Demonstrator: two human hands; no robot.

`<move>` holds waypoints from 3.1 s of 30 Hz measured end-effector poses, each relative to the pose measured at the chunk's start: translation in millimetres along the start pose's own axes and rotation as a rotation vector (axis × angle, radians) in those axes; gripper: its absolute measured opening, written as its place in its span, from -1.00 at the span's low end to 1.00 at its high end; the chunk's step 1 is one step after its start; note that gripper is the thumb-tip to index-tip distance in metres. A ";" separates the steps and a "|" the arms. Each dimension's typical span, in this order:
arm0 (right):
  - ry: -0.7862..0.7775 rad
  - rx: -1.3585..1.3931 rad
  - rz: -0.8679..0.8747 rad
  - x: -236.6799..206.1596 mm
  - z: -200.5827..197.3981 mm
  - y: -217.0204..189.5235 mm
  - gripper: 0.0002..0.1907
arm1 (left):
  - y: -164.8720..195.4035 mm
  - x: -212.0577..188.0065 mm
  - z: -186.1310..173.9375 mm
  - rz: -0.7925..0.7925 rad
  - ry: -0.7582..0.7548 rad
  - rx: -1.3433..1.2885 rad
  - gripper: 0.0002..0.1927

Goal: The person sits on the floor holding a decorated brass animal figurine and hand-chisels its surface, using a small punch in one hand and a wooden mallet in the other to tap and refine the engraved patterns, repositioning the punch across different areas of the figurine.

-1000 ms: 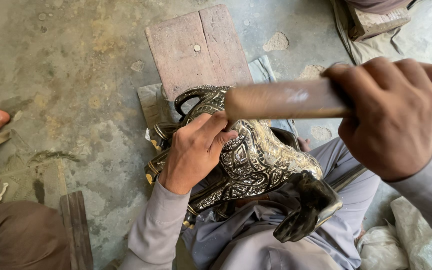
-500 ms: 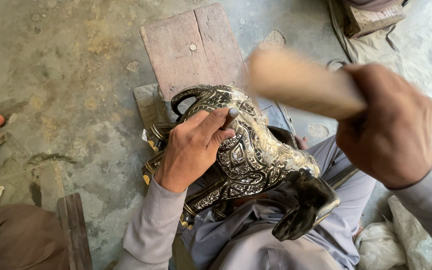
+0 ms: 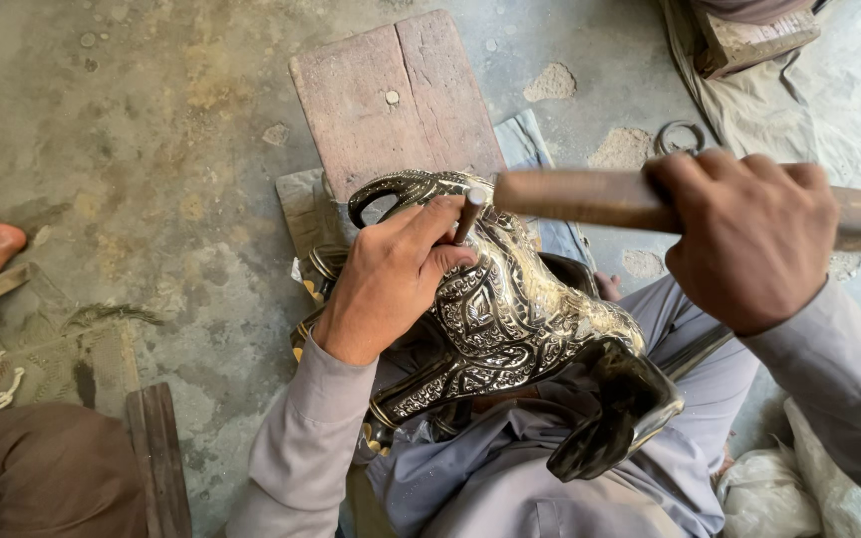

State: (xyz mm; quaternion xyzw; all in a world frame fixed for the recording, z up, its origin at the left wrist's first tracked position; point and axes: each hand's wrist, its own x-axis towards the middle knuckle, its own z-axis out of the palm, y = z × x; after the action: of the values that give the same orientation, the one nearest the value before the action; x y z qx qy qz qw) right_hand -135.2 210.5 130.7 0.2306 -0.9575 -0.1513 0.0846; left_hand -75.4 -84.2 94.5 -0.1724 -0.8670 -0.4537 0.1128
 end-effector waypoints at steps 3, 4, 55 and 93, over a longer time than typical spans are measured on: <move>0.063 1.017 0.166 1.7 -9.2 9.1 -0.63 | 2.1 0.9 -0.9 -0.023 -0.031 -0.026 -0.64; 0.132 0.754 0.075 2.1 -14.2 11.0 -0.69 | 2.9 1.1 -1.1 -0.026 -0.032 -0.013 -0.65; 0.377 1.003 0.186 -16.8 -23.0 -26.3 -0.75 | 3.7 -19.9 -4.0 0.058 -0.063 0.117 -0.67; 0.367 0.879 0.234 -30.5 -31.7 -27.8 -0.77 | 3.4 -12.0 -9.1 0.053 -0.153 0.126 -0.58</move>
State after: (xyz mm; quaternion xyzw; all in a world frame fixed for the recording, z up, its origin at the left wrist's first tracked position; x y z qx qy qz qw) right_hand -89.5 193.3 148.6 0.1580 -0.9195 0.3208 0.1632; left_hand -62.7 -92.3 97.9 -0.2221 -0.8950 -0.3807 0.0688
